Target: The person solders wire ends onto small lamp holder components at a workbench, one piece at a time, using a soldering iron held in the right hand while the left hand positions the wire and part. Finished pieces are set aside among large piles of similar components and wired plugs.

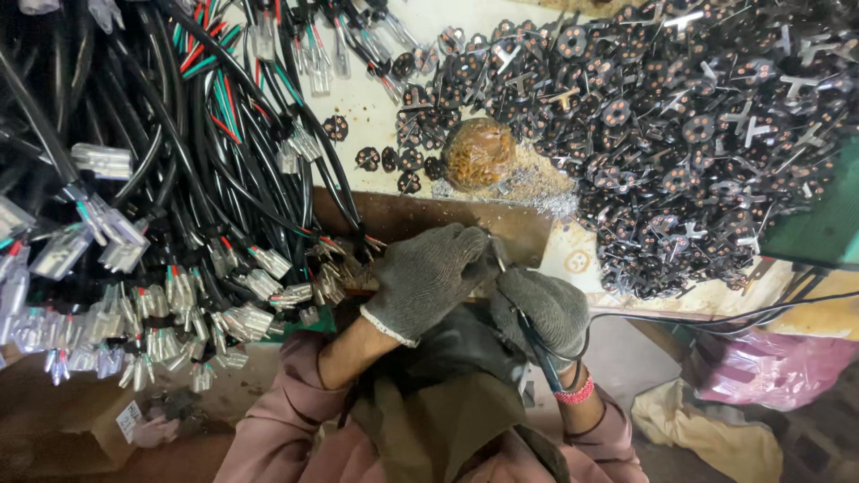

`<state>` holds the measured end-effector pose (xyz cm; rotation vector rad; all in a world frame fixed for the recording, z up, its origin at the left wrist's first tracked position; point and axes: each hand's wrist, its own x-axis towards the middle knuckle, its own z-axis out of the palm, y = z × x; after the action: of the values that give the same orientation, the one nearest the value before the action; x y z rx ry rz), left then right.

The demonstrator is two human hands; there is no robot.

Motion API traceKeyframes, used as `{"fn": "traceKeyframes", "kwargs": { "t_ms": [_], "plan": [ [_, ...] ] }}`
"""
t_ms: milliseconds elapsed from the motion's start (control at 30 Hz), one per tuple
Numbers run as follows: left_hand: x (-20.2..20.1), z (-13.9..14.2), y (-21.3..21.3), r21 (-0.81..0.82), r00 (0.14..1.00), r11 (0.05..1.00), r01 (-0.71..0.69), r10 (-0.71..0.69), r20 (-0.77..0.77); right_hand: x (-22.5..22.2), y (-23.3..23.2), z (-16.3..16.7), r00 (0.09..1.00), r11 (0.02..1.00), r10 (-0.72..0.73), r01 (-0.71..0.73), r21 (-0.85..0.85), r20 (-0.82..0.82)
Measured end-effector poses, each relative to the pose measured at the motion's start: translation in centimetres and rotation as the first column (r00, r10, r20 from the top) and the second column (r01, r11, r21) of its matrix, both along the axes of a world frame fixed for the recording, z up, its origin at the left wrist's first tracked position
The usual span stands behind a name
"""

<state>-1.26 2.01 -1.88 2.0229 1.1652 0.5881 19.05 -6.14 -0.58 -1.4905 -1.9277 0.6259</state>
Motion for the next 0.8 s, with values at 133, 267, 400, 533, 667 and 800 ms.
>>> {"fn": "traceKeyframes", "kwargs": {
  "t_ms": [133, 267, 400, 533, 667, 800],
  "plan": [
    [-0.16, -0.05, -0.01, -0.014, 0.999, 1.0, 0.003, -0.003, 0.047, -0.31, 0.12, -0.02, 0.999, 0.998, -0.052, 0.052, 0.039, -0.014],
    [-0.14, -0.16, 0.14, -0.043, 0.999, 0.999, 0.015, -0.014, 0.031, -0.4, -0.05, -0.36, 0.998, 0.998, -0.053, 0.054, 0.015, -0.04],
    [0.0, -0.09, 0.32, -0.069, 1.0, 0.998, 0.004, -0.003, 0.009, -0.17, 0.03, -0.48, 0.993, 0.996, -0.084, 0.082, 0.035, 0.078],
    [-0.05, -0.18, 0.43, -0.071, 0.999, 0.996, 0.047, -0.047, -0.002, 0.01, 0.21, -0.34, 0.999, 1.0, -0.028, 0.028, 0.004, 0.022],
    [-0.11, -0.32, 0.28, -0.089, 0.999, 0.995, 0.036, -0.038, -0.021, -0.15, 0.22, -0.34, 0.996, 0.997, -0.078, 0.076, 0.034, 0.053],
    [-0.04, -0.46, 0.21, -0.02, 0.999, 1.0, 0.008, -0.007, 0.04, -0.12, 0.4, -0.35, 0.999, 0.999, -0.03, 0.03, 0.011, -0.034]
  ]
}}
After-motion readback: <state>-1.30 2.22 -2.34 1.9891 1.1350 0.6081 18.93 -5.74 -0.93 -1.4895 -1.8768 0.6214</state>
